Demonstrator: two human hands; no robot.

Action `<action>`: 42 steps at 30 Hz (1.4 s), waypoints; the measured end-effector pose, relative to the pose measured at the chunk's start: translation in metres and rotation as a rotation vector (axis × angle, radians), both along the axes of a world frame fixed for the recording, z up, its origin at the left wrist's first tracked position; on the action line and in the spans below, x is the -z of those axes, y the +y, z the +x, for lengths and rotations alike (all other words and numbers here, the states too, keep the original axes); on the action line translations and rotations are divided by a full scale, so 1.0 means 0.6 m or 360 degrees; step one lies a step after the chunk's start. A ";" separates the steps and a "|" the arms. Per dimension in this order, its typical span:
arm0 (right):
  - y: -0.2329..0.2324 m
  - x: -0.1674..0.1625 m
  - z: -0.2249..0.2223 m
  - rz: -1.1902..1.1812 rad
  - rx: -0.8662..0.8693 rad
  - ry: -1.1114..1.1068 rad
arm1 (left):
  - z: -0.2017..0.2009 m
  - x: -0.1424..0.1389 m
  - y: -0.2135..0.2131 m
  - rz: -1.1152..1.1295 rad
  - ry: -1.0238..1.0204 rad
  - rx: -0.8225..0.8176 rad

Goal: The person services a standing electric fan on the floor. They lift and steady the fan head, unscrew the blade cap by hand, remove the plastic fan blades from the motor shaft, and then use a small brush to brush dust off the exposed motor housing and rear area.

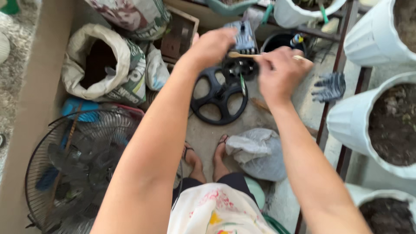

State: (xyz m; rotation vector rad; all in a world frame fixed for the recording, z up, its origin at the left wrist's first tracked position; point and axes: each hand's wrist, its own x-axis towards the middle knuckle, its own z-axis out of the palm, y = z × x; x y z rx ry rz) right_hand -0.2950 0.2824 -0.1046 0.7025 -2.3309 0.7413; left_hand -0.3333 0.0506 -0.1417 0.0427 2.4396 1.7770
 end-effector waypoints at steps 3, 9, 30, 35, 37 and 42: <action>0.001 -0.001 -0.008 0.0292 -0.0178 0.0114 | 0.036 0.049 -0.006 0.0895 -0.0147 -0.0182; -0.006 0.002 -0.003 0.0220 -0.0174 -0.0079 | 0.144 0.106 0.021 0.1646 -0.0196 -0.0345; -0.043 -0.052 -0.014 0.0973 -0.0431 0.0305 | 0.246 0.146 0.238 0.2222 -0.0577 -0.0695; -0.094 -0.063 -0.039 0.1454 -0.0693 0.0593 | 0.212 0.130 0.270 0.2294 -0.0688 -0.0924; -0.116 -0.073 -0.042 0.1566 -0.0679 0.0627 | 0.206 0.135 0.272 0.2264 -0.0728 -0.0952; -0.155 -0.096 -0.021 0.1740 -0.0901 0.0520 | 0.199 0.149 0.267 0.2172 -0.0620 -0.0985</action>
